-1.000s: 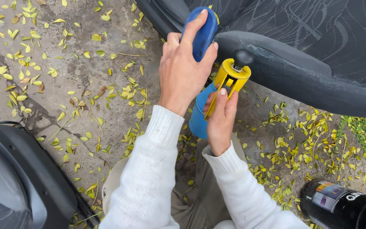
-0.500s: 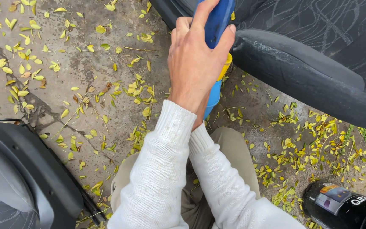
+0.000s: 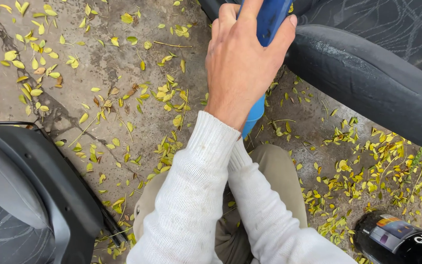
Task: Scrubbing a car seat with a brush and spraying cleaning solution outdoors.
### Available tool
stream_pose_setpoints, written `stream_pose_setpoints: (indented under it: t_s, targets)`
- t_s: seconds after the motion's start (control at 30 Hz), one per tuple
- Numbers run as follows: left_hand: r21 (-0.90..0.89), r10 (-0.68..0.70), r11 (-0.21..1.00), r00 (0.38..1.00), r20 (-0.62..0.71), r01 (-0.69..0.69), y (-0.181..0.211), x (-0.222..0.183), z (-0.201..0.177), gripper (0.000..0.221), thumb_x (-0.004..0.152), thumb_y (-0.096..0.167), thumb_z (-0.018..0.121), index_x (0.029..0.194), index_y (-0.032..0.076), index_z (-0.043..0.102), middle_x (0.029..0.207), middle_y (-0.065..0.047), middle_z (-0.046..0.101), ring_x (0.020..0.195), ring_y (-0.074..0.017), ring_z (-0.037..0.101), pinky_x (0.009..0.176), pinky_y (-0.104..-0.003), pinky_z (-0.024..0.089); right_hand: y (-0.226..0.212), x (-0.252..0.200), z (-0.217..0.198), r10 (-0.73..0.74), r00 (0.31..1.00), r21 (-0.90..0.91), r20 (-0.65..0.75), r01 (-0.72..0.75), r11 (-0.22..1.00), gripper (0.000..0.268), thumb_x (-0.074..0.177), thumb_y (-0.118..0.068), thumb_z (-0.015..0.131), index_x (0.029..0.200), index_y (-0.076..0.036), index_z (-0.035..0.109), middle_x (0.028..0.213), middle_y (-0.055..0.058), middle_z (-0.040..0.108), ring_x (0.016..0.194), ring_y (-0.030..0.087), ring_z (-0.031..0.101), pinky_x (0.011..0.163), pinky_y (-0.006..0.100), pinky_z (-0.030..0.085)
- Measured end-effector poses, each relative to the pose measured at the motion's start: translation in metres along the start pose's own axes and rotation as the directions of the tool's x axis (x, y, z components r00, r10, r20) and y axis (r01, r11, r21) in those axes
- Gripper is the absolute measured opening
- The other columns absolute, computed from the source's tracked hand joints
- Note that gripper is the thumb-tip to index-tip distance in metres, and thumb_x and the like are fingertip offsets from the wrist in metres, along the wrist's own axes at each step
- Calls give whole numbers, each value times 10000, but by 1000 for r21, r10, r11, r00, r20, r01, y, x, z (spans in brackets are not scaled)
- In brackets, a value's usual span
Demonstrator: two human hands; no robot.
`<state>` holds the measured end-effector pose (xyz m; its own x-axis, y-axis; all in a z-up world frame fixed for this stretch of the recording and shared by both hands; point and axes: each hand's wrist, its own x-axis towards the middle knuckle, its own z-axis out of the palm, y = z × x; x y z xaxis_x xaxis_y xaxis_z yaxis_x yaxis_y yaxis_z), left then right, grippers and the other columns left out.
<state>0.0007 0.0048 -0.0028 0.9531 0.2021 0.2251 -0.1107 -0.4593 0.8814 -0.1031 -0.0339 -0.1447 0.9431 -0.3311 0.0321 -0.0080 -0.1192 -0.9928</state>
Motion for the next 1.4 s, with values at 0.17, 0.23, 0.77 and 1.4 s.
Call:
stream_pose_setpoints:
  t_s: [0.17,0.23,0.77,1.4]
  targets:
    - [4,38,999,999,0,-38,9,-10,3,506,935,480,702,1312,148,639,1243,-174,629,1143,-379,629,954,-495,526,-3,-21,-31,-37,999,-140,-27,33,990,384,1167,-265,450,1459,-15,443,1350,96,531,1210,187,560,1036,339,471]
    - [26,47,999,999,0,-47,15,-13,2,499,937,491,706,1252,107,657,1251,-183,625,1147,-385,626,962,-491,525,-9,-27,-43,-59,998,-190,-32,52,980,380,1171,-263,454,1456,-11,446,1345,100,530,1208,193,561,1035,344,470]
    - [53,263,962,962,80,-267,65,-70,10,475,954,417,749,1300,130,596,1123,-172,610,1058,-377,613,905,-487,507,-87,-111,-198,-10,986,289,-164,58,956,373,1110,-304,446,1359,-28,431,978,64,543,905,144,531,820,318,486]
    - [109,299,944,948,109,-310,89,-105,12,495,948,396,765,1322,122,592,1141,-187,613,1079,-389,605,915,-489,501,-9,-80,-207,126,992,269,-15,-118,956,323,1092,-273,396,1253,-21,520,843,19,540,743,100,508,666,261,442]
